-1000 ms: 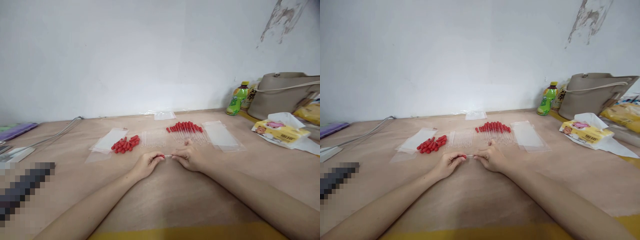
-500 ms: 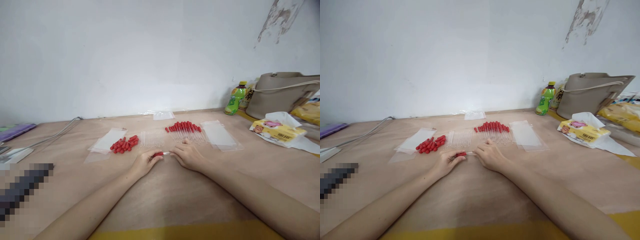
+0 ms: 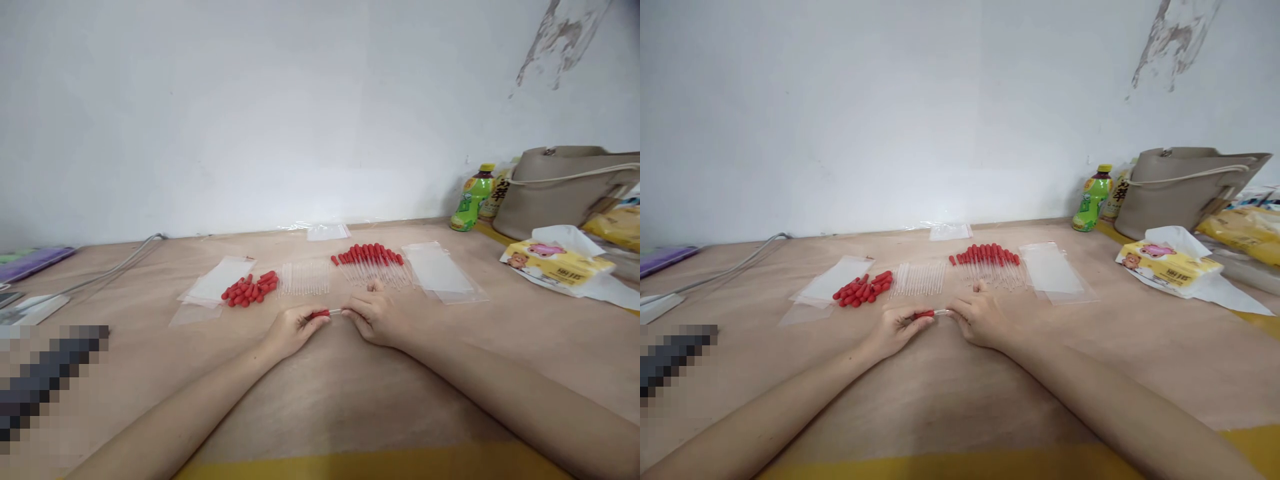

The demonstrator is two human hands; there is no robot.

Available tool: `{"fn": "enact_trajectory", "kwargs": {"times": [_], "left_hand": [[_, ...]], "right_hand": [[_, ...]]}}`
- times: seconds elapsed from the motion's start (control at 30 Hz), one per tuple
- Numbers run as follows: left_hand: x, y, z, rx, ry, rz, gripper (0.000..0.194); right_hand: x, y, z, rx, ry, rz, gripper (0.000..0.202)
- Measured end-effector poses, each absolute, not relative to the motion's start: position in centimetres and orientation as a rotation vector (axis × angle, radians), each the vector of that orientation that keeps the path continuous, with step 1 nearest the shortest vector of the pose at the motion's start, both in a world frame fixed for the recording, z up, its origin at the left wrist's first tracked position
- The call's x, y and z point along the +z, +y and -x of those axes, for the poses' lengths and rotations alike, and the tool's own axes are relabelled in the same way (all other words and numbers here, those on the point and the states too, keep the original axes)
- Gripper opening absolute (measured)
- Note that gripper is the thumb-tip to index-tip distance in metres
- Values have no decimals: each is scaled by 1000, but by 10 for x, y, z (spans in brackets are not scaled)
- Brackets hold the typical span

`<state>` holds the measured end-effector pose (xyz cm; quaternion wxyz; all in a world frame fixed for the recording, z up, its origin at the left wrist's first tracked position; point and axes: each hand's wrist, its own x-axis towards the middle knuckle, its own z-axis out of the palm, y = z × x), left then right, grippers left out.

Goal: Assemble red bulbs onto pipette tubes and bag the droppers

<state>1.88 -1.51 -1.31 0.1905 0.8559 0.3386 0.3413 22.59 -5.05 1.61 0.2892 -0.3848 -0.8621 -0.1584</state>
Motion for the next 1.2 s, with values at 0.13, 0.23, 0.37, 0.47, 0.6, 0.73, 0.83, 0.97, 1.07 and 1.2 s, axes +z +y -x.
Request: {"fn": "enact_trajectory", "kwargs": {"times": [0.13,0.23,0.37,0.47,0.6,0.73,0.83,0.97,1.07,1.2], "left_hand": [[-14,-15,-19,949,954,-2436,18],[-15,-15,-19,946,928,-2453,18],[-14,-15,-20,953,912,-2458,18],[-13,-14,-20,959,938,-2413,19],[-13,-14,-20,966,968,-2371,18],[-15,-15,-20,929,1015,-2248,21],[-15,-15,-20,884,998,-2105,24],[-13,-13,-21,793,937,-1916,26],[-10,-12,-22,735,904,-1804,27],[-10,-10,-22,704,893,-1759,28]], "right_hand": [[5,-44,-224,-426,-2293,1000,25],[-4,-39,-222,-387,-2282,994,26],[-12,-34,-219,-316,-2286,1002,27],[-12,-33,-218,-274,-2293,1031,29],[-3,-37,-220,-289,-2297,1056,28],[0,-38,-223,-357,-2322,997,23],[-7,-34,-222,-397,-2310,910,27],[-16,-29,-222,-435,-2295,853,29],[-16,-28,-224,-488,-2309,812,29],[-12,-29,-226,-593,-2338,774,32]]}}
